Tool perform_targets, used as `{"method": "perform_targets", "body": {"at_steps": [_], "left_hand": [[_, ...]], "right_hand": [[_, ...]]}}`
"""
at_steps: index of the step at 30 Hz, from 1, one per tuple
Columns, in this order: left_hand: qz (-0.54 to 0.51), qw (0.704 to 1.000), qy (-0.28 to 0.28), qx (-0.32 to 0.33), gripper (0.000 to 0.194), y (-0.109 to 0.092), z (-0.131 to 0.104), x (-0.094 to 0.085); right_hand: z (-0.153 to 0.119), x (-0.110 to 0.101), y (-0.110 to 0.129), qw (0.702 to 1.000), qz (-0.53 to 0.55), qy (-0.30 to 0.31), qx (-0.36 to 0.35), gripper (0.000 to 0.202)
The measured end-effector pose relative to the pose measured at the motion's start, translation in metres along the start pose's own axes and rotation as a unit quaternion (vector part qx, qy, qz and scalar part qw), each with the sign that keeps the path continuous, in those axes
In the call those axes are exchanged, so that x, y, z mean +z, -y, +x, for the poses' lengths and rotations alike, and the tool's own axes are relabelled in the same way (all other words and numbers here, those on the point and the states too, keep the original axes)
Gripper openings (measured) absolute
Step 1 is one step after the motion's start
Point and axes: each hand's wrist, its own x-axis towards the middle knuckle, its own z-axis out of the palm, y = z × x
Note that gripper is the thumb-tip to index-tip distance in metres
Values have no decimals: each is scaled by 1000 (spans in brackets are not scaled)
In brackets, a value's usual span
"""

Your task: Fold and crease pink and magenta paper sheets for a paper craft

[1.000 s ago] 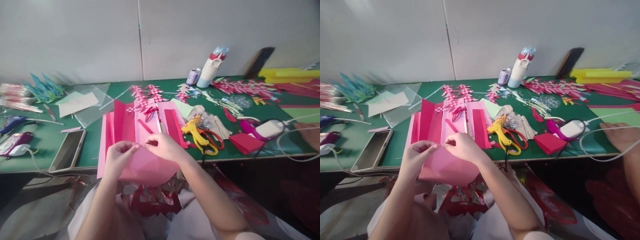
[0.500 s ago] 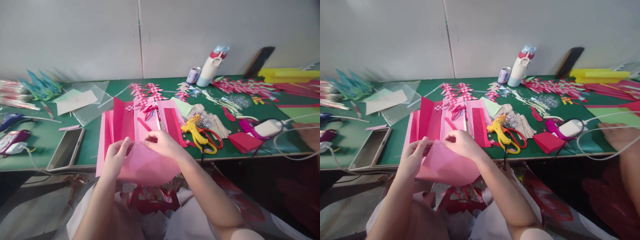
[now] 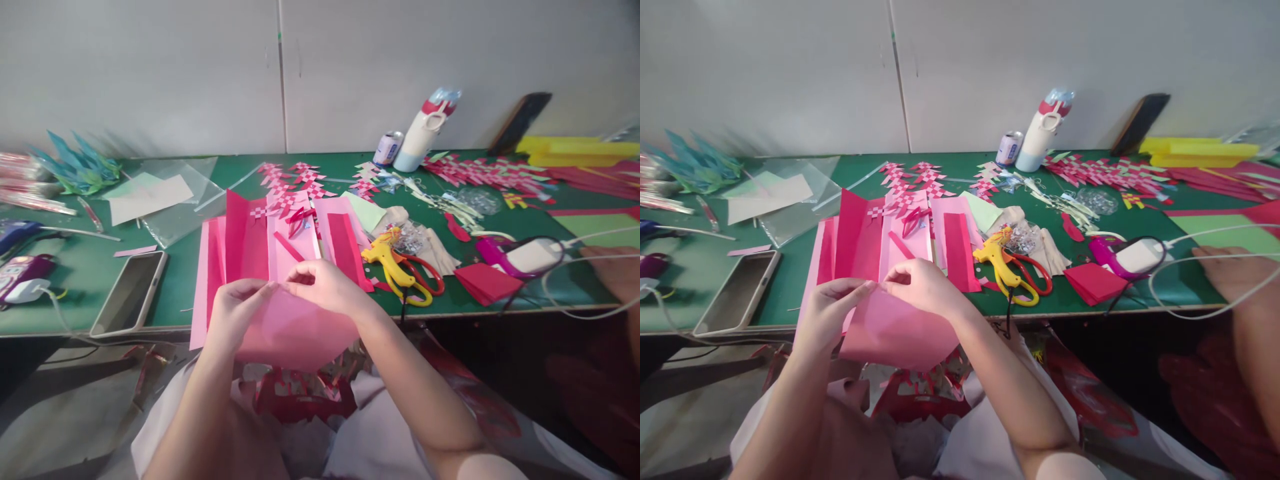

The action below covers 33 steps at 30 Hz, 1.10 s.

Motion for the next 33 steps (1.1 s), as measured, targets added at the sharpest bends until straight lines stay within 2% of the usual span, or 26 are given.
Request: {"method": "perform_targets", "body": {"at_steps": [5, 11, 16, 20, 26, 30, 33], "left_hand": [[-48, 998, -22, -18, 24, 2, 3, -2], [-61, 998, -14, -26, 23, 5, 4, -5], [-24, 1000, 13, -14, 24, 1, 4, -5], [30, 997, 63, -13, 25, -1, 4, -7], [69, 992, 107, 3, 24, 2, 4, -7], [117, 987, 108, 26, 24, -3, 2, -3], [107, 989, 95, 34, 23, -6, -1, -1]], "right_hand": [[-5, -12, 5, 999, -9, 45, 25, 21], [-5, -15, 5, 998, -17, 42, 35, 18], [-3, -12, 1, 996, -88, 20, 11, 16], [-5, -10, -1, 989, -142, 18, -18, 14], [-7, -5, -2, 986, -161, 22, -44, 14], [-6, 0, -1, 983, -170, 11, -64, 15], [-6, 1, 1, 982, -177, 2, -68, 16]]}}
